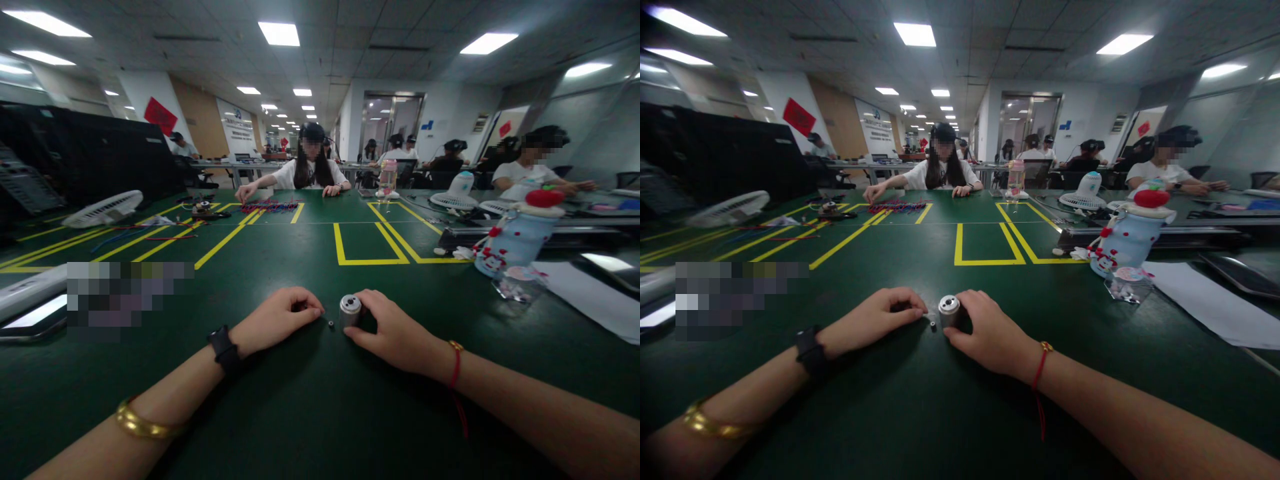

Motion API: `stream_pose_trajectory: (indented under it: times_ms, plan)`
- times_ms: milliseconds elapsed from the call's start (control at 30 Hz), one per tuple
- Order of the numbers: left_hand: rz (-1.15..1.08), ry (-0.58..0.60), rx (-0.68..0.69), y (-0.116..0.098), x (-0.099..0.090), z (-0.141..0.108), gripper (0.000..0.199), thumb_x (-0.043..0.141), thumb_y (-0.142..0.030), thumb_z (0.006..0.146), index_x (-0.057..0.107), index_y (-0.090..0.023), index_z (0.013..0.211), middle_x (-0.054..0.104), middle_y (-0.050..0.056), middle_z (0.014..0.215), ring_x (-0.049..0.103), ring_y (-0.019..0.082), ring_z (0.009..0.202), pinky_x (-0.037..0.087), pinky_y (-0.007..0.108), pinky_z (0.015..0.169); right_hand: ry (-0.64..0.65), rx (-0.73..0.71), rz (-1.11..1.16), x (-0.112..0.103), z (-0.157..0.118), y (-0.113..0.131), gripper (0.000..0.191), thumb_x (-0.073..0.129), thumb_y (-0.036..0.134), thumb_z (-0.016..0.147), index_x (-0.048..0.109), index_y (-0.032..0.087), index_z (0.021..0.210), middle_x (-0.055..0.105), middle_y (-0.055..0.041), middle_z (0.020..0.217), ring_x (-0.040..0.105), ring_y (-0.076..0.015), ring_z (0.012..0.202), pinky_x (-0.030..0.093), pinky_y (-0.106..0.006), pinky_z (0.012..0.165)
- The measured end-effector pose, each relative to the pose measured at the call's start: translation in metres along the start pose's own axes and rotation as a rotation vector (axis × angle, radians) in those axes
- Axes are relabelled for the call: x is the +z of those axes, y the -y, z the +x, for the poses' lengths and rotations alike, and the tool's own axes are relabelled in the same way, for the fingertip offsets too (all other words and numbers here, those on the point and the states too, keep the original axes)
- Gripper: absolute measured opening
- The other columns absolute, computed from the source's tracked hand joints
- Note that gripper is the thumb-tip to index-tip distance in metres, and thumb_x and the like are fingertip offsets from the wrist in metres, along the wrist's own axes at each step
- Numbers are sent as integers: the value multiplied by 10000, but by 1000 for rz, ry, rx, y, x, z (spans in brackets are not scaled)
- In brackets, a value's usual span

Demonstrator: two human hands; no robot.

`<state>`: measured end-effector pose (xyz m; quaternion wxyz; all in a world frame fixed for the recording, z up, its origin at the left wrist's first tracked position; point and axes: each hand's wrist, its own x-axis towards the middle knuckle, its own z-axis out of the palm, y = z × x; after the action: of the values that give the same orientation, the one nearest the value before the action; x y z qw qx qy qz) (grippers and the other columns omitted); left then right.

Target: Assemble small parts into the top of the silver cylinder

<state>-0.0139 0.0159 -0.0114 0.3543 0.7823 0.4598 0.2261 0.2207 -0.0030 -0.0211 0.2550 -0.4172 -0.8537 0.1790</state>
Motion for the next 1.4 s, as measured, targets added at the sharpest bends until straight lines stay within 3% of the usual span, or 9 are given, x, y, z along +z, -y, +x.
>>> stream_pose_trajectory:
  times_ms: [400, 600, 767, 967, 1400]
  plan:
    - [158, -5, 125, -5, 5, -2, 222, 639, -333, 778, 694, -223, 963, 622, 27, 920, 574, 182, 830, 439, 285, 740, -3, -2, 4, 1, 0, -2, 313, 655, 265, 792, 545, 198, 1078, 586, -65, 1000, 524, -221, 916, 420, -367, 792]
    - [185, 3, 176, -10, 9, -3, 148, 600, -306, 835, 710, -229, 897, 628, 24, 902, 576, 178, 854, 426, 292, 771, -6, -14, -1, 2, 0, -2, 281, 652, 269, 794, 543, 193, 1042, 582, -61, 986, 517, -220, 902, 417, -373, 794]
    - [120, -146, 146, -20, 5, -4, 183, 556, -339, 871, 688, -225, 926, 625, 26, 943, 575, 180, 863, 431, 296, 750, 3, -27, -8, 1, 1, -2, 278, 651, 263, 794, 538, 192, 1038, 578, -56, 988, 510, -217, 903, 415, -371, 802]
    - [87, -346, 250, -38, 15, 0, 162, 563, -293, 879, 685, -237, 970, 582, 30, 971, 558, 171, 908, 436, 302, 792, -5, -47, -10, 3, 2, -2, 268, 643, 250, 797, 527, 186, 1031, 576, -54, 984, 502, -213, 887, 411, -369, 803]
    - [213, -355, 284, -48, 23, 2, 140, 562, -209, 868, 681, -220, 941, 575, 37, 944, 549, 190, 921, 435, 343, 820, -15, -57, -27, 4, 3, -2, 243, 634, 236, 797, 529, 189, 1011, 572, -51, 946, 500, -210, 857, 406, -352, 773]
